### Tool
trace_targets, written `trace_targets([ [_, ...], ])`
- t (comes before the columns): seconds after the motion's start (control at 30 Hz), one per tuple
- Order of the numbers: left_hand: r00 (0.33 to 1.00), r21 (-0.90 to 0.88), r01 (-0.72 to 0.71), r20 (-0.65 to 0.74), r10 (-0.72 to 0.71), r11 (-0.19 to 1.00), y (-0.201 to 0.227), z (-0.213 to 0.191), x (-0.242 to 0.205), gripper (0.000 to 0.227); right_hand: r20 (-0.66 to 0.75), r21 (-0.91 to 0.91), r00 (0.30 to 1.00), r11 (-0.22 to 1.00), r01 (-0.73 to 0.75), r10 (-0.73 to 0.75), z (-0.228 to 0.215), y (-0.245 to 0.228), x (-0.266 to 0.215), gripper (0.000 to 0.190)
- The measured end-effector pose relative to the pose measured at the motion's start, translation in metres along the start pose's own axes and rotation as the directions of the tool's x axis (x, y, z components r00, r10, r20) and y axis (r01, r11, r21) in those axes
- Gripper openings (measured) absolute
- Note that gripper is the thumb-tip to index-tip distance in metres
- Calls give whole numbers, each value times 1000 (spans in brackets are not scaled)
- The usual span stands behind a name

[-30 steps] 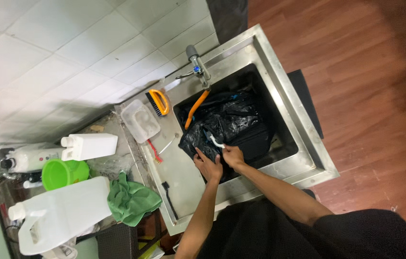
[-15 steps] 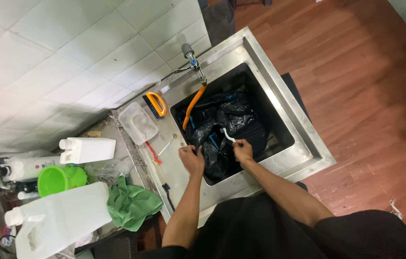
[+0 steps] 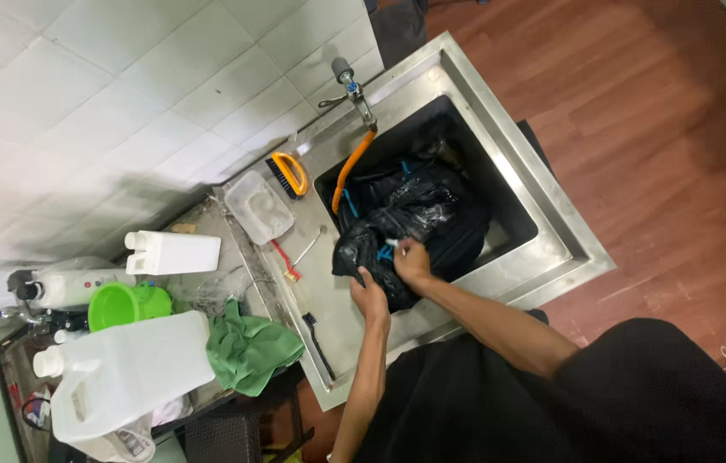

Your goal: The person scrubs a black bag with a white brush in a stainless steel sink. They rinse the bag with a hose, turn it over to clean different sides, and continue scrubbing and rinsing the exterior and interior.

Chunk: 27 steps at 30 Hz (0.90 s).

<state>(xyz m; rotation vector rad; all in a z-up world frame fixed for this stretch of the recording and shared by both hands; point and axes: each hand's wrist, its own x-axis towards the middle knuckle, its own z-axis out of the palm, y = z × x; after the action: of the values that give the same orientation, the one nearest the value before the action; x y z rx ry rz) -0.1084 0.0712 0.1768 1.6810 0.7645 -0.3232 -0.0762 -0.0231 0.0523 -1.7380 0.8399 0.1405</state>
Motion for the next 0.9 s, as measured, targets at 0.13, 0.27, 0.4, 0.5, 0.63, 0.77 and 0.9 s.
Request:
trace_targets([
  [0.13, 999, -4, -32, 21, 32, 999, 33, -8, -41, 74, 182, -31, 977, 992, 120, -113, -48, 6, -59, 23],
  [0.27, 988, -36, -136, -82, 133, 990, -25, -5, -4, 62, 190, -128, 952, 955, 268, -242, -38, 23, 0, 25],
  [0.4, 970, -21, -213, -127, 209, 977, -33, -6, 11, 62, 255, -359, 936, 875, 325, -242, -28, 10, 7, 30],
  [0.5, 981, -49, -166, -110, 160, 985, -36, -16, 15, 60, 456, -380, 878, 860, 341, -146, -69, -8, -39, 31],
  [0.63, 977, -88, -177, -136, 164, 980, -62, -13, 25, 61, 483, -332, 865, 886, 324, -135, -100, -11, -19, 26],
  [0.77, 990, -98, -101, -104, 91, 990, -65, -4, 5, 62, 405, -509, 890, 757, 410, -209, -56, 13, 9, 30],
  [0.9, 986, -83, -100, -145, 87, 991, -60, -18, 23, 55, 436, -227, 896, 954, 195, -80, -71, -29, -57, 35],
])
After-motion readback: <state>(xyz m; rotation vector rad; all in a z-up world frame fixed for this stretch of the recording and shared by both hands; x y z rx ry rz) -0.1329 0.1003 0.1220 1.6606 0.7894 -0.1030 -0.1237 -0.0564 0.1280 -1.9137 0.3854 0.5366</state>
